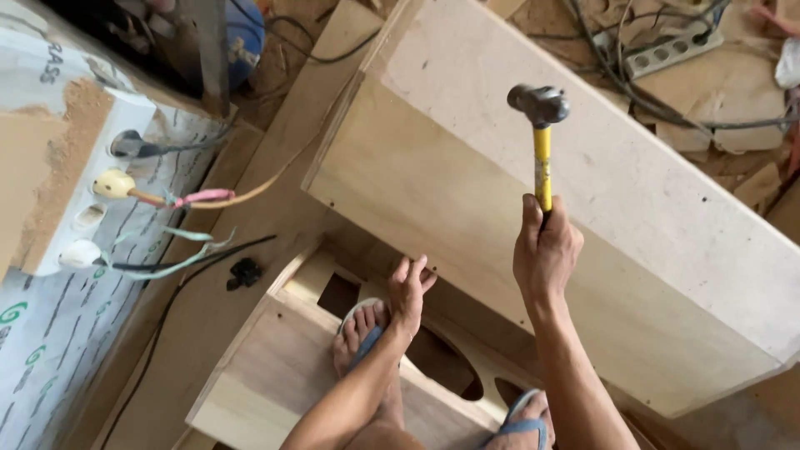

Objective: The person uses a small mallet to hammer along the surface and edges of wooden cabinet panels, holding each panel steady with the other hand. They reposition the panels and hammer different sections, working on stacked wooden speaker cabinet boxes in the workshop.

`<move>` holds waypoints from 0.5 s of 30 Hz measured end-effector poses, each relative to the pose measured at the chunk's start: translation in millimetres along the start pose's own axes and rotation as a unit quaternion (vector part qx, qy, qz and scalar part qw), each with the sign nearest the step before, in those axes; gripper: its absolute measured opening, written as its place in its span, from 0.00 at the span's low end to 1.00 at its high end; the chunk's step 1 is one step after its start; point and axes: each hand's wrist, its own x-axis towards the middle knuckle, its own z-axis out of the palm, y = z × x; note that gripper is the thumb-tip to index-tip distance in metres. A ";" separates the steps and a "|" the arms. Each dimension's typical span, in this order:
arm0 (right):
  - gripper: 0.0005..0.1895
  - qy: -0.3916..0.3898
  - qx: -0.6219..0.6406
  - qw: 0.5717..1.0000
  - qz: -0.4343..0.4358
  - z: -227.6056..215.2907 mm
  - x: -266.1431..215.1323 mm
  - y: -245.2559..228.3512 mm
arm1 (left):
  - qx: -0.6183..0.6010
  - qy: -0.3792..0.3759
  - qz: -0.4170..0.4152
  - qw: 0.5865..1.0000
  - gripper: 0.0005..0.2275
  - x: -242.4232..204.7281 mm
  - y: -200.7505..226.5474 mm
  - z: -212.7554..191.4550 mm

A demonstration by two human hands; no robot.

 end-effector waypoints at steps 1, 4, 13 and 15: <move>0.19 0.010 0.019 1.000 -0.009 -2.5 -7.1 -4.3 | -0.001 -0.006 0.002 1.000 0.42 0.3 -3.3 -1.5; 0.16 0.030 0.026 0.999 -0.029 10.9 -18.6 4.9 | 0.007 -0.021 0.013 1.000 0.42 5.0 -0.2 0.7; 0.20 0.000 -0.232 0.967 -0.107 63.0 5.3 59.6 | 0.013 -0.029 -0.016 0.999 0.40 14.2 12.4 6.4; 0.21 -0.014 -0.235 0.969 -0.071 39.4 -19.3 45.7 | 0.016 -0.009 -0.039 0.999 0.41 -16.9 0.8 -9.2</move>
